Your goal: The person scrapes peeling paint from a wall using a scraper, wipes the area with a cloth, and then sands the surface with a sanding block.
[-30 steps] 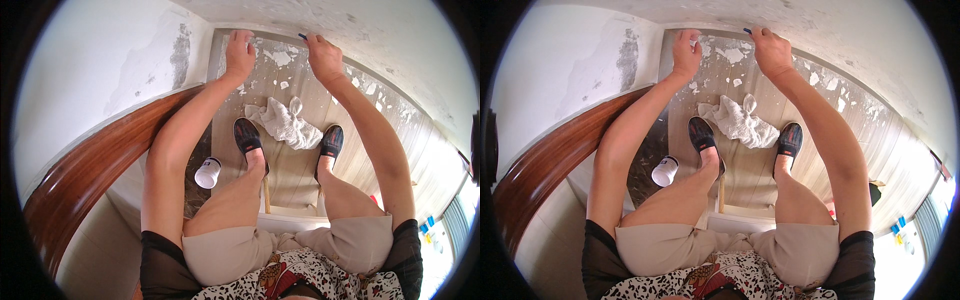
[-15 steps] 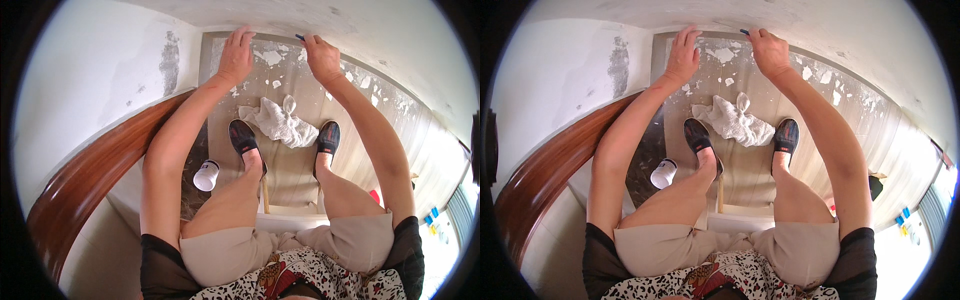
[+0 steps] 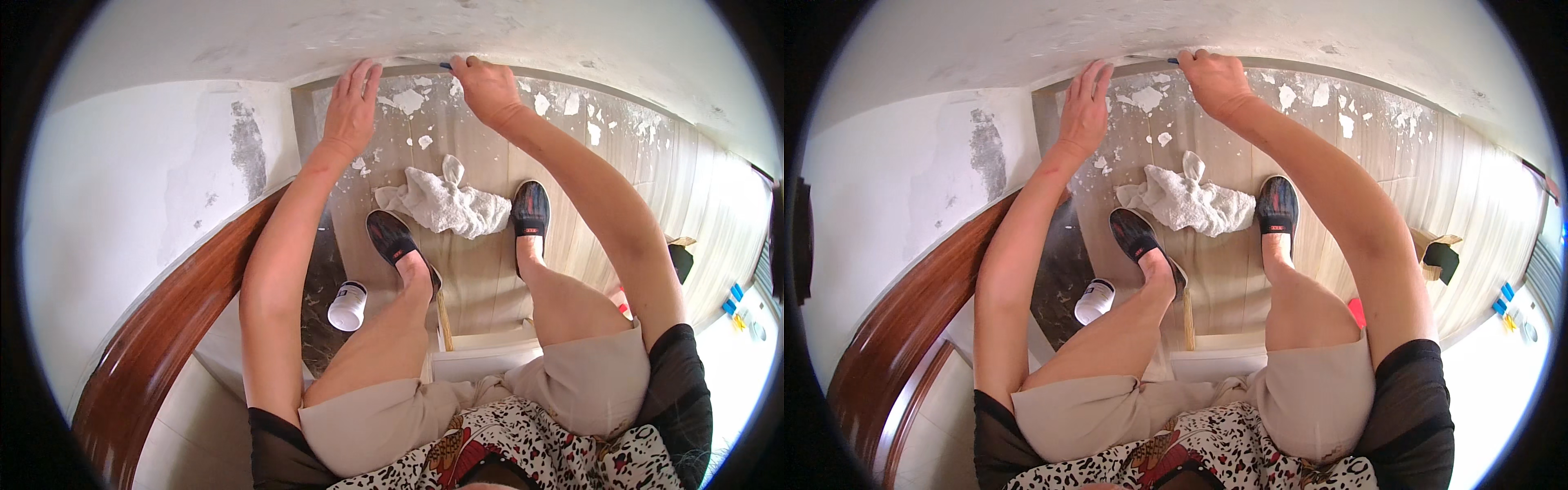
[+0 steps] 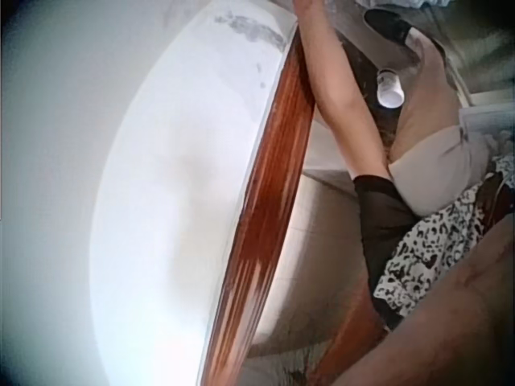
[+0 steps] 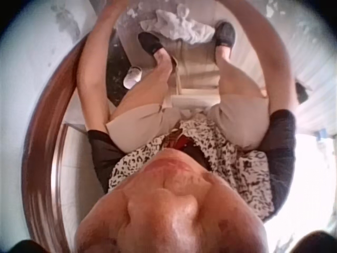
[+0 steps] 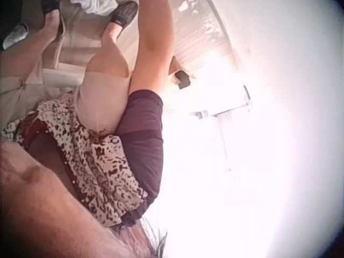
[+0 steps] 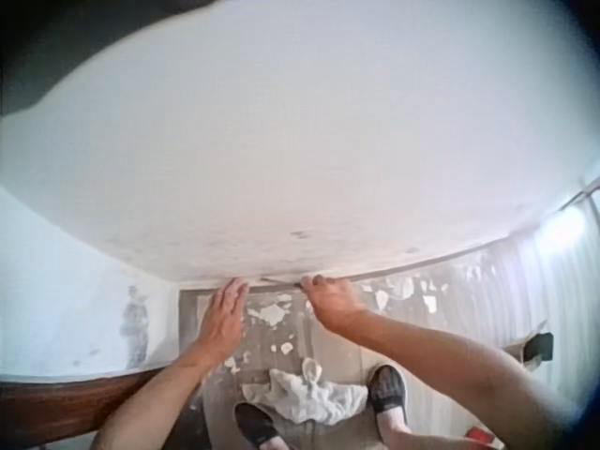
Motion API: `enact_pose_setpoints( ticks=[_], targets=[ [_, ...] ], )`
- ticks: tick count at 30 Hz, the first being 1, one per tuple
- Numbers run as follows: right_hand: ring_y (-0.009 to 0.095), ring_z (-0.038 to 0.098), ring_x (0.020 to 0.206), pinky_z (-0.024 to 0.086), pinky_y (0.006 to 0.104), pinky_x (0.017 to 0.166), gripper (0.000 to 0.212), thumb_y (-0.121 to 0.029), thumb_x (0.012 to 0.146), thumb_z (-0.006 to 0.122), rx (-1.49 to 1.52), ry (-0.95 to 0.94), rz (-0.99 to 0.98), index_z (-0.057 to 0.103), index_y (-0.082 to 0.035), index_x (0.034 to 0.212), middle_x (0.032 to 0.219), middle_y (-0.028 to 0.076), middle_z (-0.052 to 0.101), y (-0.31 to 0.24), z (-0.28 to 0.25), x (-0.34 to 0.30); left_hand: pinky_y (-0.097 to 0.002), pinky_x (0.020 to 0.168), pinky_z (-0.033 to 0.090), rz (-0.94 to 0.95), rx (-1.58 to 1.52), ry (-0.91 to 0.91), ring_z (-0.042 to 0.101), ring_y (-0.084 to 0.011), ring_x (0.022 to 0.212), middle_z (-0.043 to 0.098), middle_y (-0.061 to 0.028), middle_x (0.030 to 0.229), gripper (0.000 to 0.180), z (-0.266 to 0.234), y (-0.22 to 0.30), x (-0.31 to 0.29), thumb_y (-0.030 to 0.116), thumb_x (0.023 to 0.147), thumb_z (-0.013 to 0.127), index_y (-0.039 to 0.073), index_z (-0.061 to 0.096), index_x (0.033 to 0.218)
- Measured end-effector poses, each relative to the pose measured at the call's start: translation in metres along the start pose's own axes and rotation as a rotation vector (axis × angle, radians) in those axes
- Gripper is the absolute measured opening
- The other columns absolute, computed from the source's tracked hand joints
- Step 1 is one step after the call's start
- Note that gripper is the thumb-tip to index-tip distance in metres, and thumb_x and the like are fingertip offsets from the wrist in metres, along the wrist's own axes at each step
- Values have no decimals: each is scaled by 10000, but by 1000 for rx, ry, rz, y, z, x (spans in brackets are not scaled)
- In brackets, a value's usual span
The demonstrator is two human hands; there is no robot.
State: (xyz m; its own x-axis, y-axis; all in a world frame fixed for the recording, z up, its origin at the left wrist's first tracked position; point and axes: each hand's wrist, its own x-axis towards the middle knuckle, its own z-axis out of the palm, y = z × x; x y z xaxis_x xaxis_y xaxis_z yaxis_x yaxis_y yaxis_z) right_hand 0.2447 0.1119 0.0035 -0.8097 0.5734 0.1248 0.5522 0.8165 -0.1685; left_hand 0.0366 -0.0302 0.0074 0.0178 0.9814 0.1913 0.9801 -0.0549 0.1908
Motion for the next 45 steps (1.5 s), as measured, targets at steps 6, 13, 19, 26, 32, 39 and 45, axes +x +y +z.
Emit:
enact_pose_setpoints(
  ticks=[6, 13, 19, 26, 32, 39, 45],
  targets=[
    [272, 642, 688, 501, 393, 551, 111, -91, 831, 559, 36, 55, -17, 527, -80, 937, 769, 98, 597, 5, -7, -2, -422, 1056, 326, 4, 37, -23, 351, -305, 1293, 364, -116, 1384, 597, -1, 1, 1, -24, 750, 522, 36, 418, 1335],
    [270, 647, 720, 512, 379, 575, 146, -62, 794, 561, 54, 53, 35, 515, -78, 931, 800, 101, 607, 15, -19, -18, -409, 1069, 319, 120, 6, -95, 360, -287, 1289, 387, -117, 1372, 607, -4, 6, 17, -25, 766, 504, 46, 397, 1359],
    [298, 644, 727, 489, 420, 601, 152, -63, 788, 569, 11, -40, 158, 515, -73, 929, 818, 110, 624, 43, -19, -45, -407, 1072, 324, 185, 7, -211, 382, -278, 1280, 381, -105, 1393, 628, 0, 27, 41, -52, 768, 481, 58, 380, 1378],
    [330, 628, 670, 480, 455, 594, 105, -167, 890, 535, -2, -14, 388, 536, -71, 931, 741, 122, 608, 85, -31, -89, -412, 1087, 318, 303, -7, -332, 329, -279, 1341, 346, -106, 1448, 610, -16, 38, 54, -78, 761, 464, 57, 426, 1356],
    [319, 566, 913, 399, 463, 779, 144, -212, 876, 559, 33, -3, 618, 607, -77, 893, 924, 122, 598, 91, -43, -165, -471, 1112, 269, 479, -103, -405, 242, -361, 1384, 295, -203, 1467, 637, -11, 78, 30, 143, 705, 686, -96, 467, 1254],
    [307, 436, 1129, 324, 458, 932, 173, -240, 806, 656, 83, -145, 853, 691, -79, 860, 1199, 124, 511, 61, -32, -283, -491, 1082, 275, 840, 17, -504, 313, -374, 1335, 397, -226, 1386, 536, 18, 125, -23, 250, 683, 693, -26, 593, 1131],
    [356, 344, 1271, 305, 489, 993, 388, -322, 764, 700, -70, -116, 865, 655, -106, 1083, 1367, 199, 393, 60, -44, -308, -472, 1016, 333, 612, -416, -737, 426, -357, 1195, 539, -167, 1167, 105, 25, 108, -24, 112, 714, 582, 32, 640, 747]
  ],
)
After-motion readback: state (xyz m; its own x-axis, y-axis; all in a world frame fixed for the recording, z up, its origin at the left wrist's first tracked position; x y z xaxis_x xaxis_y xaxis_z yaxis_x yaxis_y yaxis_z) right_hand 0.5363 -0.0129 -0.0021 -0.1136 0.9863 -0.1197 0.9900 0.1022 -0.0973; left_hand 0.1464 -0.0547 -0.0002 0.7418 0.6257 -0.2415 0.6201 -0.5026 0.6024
